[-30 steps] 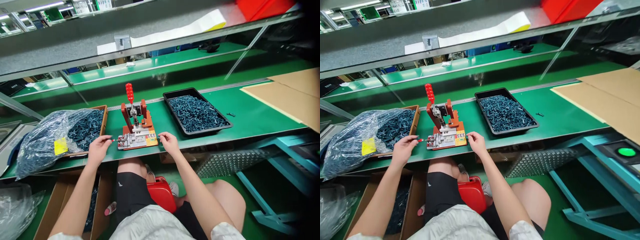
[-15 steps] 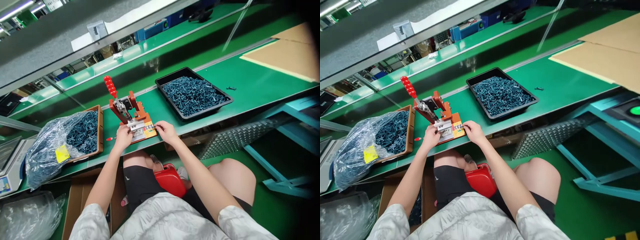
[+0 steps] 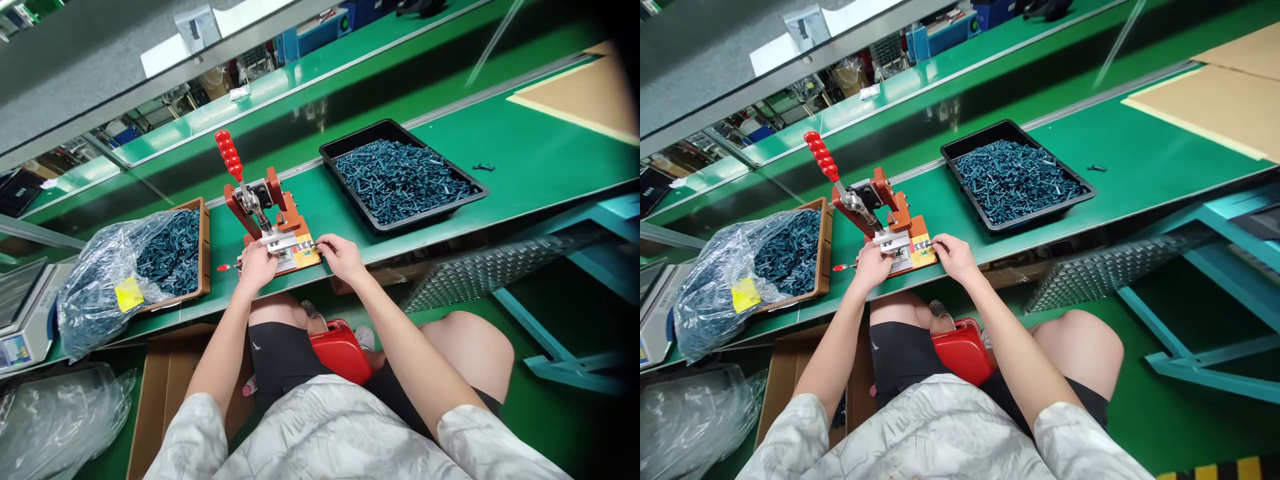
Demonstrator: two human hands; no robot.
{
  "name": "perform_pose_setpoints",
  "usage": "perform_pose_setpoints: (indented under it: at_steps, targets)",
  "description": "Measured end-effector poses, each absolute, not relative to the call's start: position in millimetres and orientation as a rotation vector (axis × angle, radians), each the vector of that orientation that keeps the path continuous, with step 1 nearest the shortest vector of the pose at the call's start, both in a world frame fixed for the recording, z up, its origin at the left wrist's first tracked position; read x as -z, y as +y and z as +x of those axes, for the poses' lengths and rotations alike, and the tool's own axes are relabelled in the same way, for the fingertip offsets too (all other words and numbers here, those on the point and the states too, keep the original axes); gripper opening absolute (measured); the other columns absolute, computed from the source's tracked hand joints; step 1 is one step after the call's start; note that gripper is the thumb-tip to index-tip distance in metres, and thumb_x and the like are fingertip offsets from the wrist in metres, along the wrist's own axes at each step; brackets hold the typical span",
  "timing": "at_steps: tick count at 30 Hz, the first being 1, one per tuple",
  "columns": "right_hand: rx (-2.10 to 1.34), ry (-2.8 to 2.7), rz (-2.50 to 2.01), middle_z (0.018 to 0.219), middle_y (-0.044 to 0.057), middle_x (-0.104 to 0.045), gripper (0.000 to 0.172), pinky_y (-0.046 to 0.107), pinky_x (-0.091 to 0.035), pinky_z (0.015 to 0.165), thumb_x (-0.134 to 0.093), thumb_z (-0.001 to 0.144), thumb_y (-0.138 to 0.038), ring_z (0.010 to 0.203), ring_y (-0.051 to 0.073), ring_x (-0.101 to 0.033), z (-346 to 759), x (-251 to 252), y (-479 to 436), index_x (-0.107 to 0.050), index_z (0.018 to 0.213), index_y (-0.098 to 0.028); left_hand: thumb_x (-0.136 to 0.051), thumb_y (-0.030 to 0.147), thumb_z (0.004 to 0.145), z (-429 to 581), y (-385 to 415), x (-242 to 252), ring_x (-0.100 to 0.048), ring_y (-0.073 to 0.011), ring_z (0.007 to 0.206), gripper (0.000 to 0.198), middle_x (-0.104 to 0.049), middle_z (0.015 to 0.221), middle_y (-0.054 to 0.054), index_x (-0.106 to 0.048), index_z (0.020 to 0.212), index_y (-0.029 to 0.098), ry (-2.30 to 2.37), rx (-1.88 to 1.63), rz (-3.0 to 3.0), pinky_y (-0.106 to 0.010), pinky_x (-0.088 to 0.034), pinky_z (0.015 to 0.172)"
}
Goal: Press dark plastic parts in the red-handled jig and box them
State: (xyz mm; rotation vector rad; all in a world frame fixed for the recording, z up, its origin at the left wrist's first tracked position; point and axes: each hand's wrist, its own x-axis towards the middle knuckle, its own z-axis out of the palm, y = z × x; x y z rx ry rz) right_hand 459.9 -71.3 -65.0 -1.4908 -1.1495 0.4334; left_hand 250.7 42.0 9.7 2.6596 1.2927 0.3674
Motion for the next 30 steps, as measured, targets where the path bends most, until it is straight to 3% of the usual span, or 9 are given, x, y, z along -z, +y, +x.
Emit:
perform_pose_setpoints:
  at_steps: [4, 8, 13, 19, 30]
  targets:
    - [-0.555, -1.073, -1.468, 0.098, 0.005, -0.077, 0.028, 0.035, -0.060, 0.083, -0.060, 0.090, -0.034, 0.086, 0.023, -0.074, 460, 71, -71, -0.071, 0.114, -0.023, -0.055, 0.024, 0.091, 252, 43, -13, -0.067, -0.0354, 0.111, 0.026, -0.075, 0.109, -0.015, -0.079, 0.098, 0.017, 1.289, -0.238, 2.628, -0.045, -0.053, 0.095]
    - [-0.484, -1.201, -1.520, 0.093, 0.006, -0.075, 0.019, 0.037, -0.059, 0.082, -0.060, 0.091, -0.036, 0.084, 0.023, -0.071, 461, 66, -69, -0.073, 0.098, -0.023, -0.056, 0.026, 0.090, 254, 42, -18, -0.068, -0.0326, 0.112, 0.027, -0.076, 0.112, -0.012, -0.079, 0.102, 0.020, 1.323, -0.214, 2.605, -0.042, -0.053, 0.098]
    - [-0.379, -1.503, -1.469, 0.097, 0.009, -0.068, 0.015, 0.039, -0.056, 0.089, -0.056, 0.092, -0.026, 0.096, 0.025, -0.066, 443, 45, -51, -0.070, 0.090, -0.021, -0.071, 0.041, 0.081, 242, 52, -24, -0.064, -0.0337, 0.120, 0.028, -0.074, 0.122, -0.009, -0.080, 0.099, 0.022, 1.105, -0.075, 2.580, -0.042, -0.053, 0.103]
    - [-0.489, -1.581, -1.330, 0.122, 0.009, -0.070, 0.032, 0.042, -0.047, 0.111, -0.052, 0.089, -0.014, 0.124, 0.026, -0.061, 419, 34, -17, -0.075, 0.111, -0.022, -0.072, 0.033, 0.079, 234, 58, -26, -0.064, -0.0310, 0.124, 0.033, -0.072, 0.129, -0.009, -0.078, 0.110, 0.021, 0.961, -0.098, 2.563, -0.042, -0.051, 0.108]
    - [-0.460, -1.504, -1.448, 0.121, 0.012, -0.071, 0.026, 0.047, -0.051, 0.107, -0.066, 0.090, -0.024, 0.117, 0.030, -0.065, 408, 57, -15, -0.074, 0.115, -0.021, -0.072, 0.035, 0.080, 235, 53, -19, -0.064, -0.0327, 0.124, 0.031, -0.073, 0.128, -0.007, -0.079, 0.108, 0.024, 0.970, -0.179, 2.562, -0.046, -0.051, 0.108]
